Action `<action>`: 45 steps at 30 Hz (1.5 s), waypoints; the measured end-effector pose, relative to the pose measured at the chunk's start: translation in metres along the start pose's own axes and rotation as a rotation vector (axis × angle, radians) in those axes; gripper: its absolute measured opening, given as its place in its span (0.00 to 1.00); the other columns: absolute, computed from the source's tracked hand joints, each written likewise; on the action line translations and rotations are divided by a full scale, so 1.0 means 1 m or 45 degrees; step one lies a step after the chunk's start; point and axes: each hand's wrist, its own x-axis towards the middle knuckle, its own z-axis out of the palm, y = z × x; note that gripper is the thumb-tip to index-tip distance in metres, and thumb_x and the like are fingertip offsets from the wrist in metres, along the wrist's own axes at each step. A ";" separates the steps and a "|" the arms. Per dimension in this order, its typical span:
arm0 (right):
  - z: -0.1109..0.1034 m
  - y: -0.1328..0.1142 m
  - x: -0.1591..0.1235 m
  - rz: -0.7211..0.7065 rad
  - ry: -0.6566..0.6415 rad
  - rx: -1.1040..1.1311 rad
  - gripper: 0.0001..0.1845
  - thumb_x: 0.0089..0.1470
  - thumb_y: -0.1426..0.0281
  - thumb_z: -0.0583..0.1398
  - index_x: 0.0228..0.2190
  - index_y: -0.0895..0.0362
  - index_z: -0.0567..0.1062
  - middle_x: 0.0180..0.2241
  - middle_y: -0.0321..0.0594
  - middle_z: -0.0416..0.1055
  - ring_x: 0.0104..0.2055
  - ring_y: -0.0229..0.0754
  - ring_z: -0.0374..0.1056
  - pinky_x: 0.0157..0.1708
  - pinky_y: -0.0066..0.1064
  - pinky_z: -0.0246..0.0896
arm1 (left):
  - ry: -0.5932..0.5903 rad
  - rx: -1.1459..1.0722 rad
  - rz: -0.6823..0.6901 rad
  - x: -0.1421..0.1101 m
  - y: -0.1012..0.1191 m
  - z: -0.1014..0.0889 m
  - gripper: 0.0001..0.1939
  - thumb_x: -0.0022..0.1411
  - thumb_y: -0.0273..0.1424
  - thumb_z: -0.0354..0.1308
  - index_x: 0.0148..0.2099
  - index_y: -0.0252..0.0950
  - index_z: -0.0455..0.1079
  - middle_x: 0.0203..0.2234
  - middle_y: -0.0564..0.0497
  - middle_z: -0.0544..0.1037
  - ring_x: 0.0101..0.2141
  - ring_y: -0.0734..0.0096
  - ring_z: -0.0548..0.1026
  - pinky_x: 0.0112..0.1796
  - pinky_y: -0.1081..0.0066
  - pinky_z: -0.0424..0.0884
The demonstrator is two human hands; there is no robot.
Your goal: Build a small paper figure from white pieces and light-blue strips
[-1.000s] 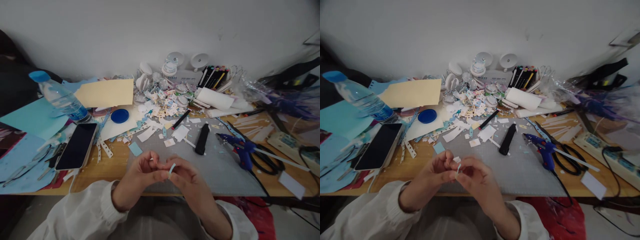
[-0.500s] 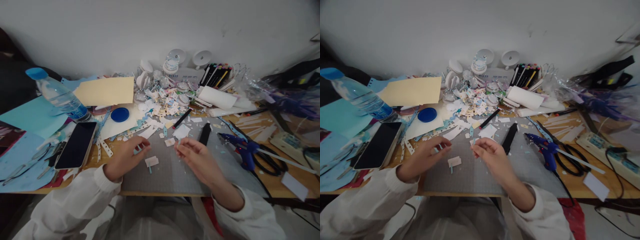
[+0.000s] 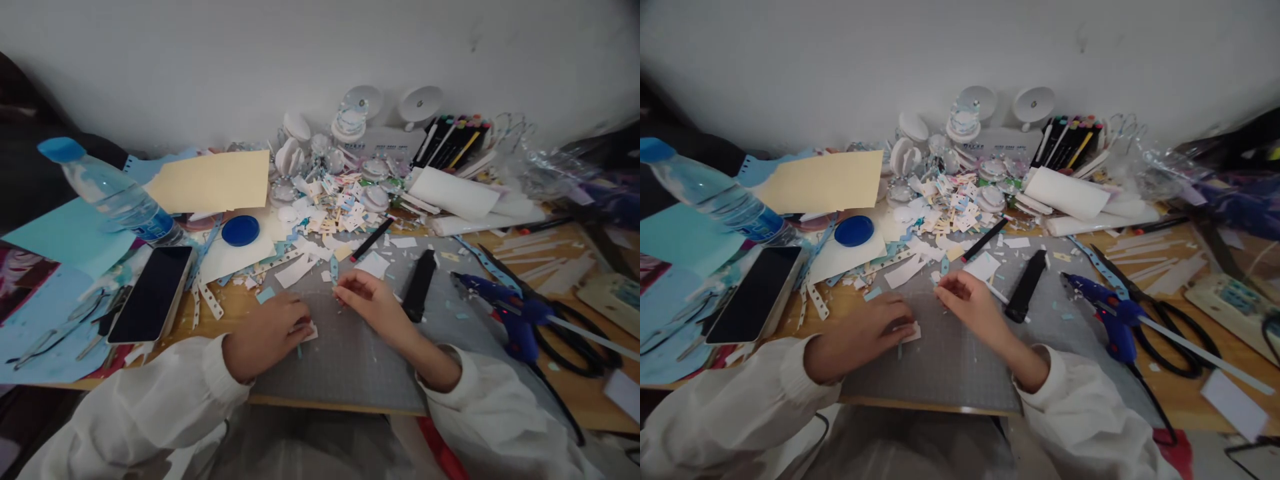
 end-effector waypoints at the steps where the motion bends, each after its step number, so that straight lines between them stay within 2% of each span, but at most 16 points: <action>1: -0.001 0.001 -0.001 -0.004 0.007 -0.008 0.13 0.46 0.60 0.67 0.28 0.55 0.73 0.25 0.32 0.69 0.27 0.35 0.65 0.30 0.30 0.62 | -0.007 0.010 -0.013 0.001 0.001 0.000 0.06 0.63 0.32 0.56 0.34 0.37 0.71 0.33 0.49 0.73 0.36 0.62 0.71 0.38 0.67 0.63; 9: 0.003 0.006 -0.004 -0.019 0.058 -0.013 0.13 0.47 0.59 0.66 0.26 0.54 0.72 0.24 0.32 0.66 0.27 0.35 0.62 0.30 0.30 0.58 | -0.004 0.045 -0.067 0.005 0.006 0.002 0.07 0.62 0.28 0.54 0.30 0.37 0.67 0.32 0.48 0.72 0.35 0.62 0.70 0.36 0.66 0.62; 13: 0.005 0.005 -0.006 0.003 0.067 0.048 0.14 0.47 0.58 0.66 0.26 0.54 0.71 0.24 0.32 0.66 0.27 0.35 0.61 0.29 0.29 0.57 | 0.078 -0.024 -0.033 0.003 0.007 0.001 0.05 0.62 0.29 0.54 0.31 0.37 0.67 0.31 0.49 0.73 0.34 0.64 0.70 0.36 0.67 0.63; 17: 0.004 0.004 -0.007 0.036 0.070 0.179 0.15 0.48 0.57 0.65 0.26 0.54 0.69 0.22 0.30 0.63 0.24 0.33 0.57 0.27 0.28 0.53 | 0.132 -0.373 -0.090 0.012 0.003 -0.005 0.07 0.61 0.34 0.58 0.31 0.38 0.68 0.26 0.52 0.74 0.29 0.69 0.70 0.32 0.70 0.64; 21: 0.002 0.003 -0.008 0.078 0.034 0.326 0.17 0.50 0.58 0.64 0.23 0.54 0.65 0.20 0.28 0.59 0.22 0.32 0.54 0.25 0.28 0.50 | 0.104 -1.003 -0.191 0.026 -0.005 -0.009 0.10 0.56 0.36 0.64 0.33 0.36 0.68 0.26 0.54 0.73 0.27 0.74 0.70 0.30 0.74 0.66; 24: 0.002 0.003 -0.009 0.103 -0.011 0.392 0.18 0.49 0.59 0.64 0.21 0.54 0.63 0.18 0.27 0.56 0.21 0.31 0.51 0.24 0.28 0.48 | 0.164 -1.404 -0.297 0.031 -0.010 -0.005 0.13 0.53 0.35 0.67 0.36 0.36 0.68 0.25 0.56 0.72 0.24 0.79 0.68 0.25 0.78 0.63; 27: 0.003 0.004 -0.010 0.146 -0.079 0.416 0.19 0.47 0.59 0.65 0.20 0.54 0.62 0.17 0.27 0.56 0.20 0.31 0.50 0.23 0.28 0.46 | 0.138 -1.657 -0.348 0.032 -0.013 0.003 0.16 0.50 0.33 0.70 0.37 0.35 0.68 0.24 0.57 0.72 0.22 0.81 0.67 0.22 0.80 0.62; 30: 0.007 0.008 -0.014 0.203 -0.152 0.430 0.19 0.47 0.60 0.66 0.19 0.54 0.63 0.17 0.27 0.56 0.20 0.32 0.51 0.23 0.29 0.46 | 0.071 -1.825 -0.330 0.031 -0.016 0.009 0.15 0.50 0.32 0.71 0.37 0.35 0.69 0.23 0.56 0.72 0.21 0.80 0.68 0.21 0.79 0.64; 35: 0.010 0.014 -0.022 0.232 -0.267 0.452 0.17 0.52 0.60 0.64 0.22 0.54 0.63 0.20 0.28 0.57 0.22 0.32 0.50 0.25 0.30 0.44 | 0.047 -1.972 -0.278 0.029 -0.017 0.014 0.13 0.50 0.28 0.71 0.37 0.35 0.71 0.26 0.56 0.74 0.23 0.81 0.70 0.24 0.80 0.65; 45: 0.012 0.013 -0.024 0.242 -0.252 0.403 0.16 0.54 0.62 0.63 0.23 0.54 0.64 0.21 0.28 0.57 0.24 0.33 0.51 0.25 0.28 0.45 | -0.038 -2.071 -0.232 0.023 -0.015 0.013 0.09 0.53 0.27 0.68 0.38 0.36 0.74 0.27 0.54 0.74 0.27 0.79 0.71 0.27 0.79 0.66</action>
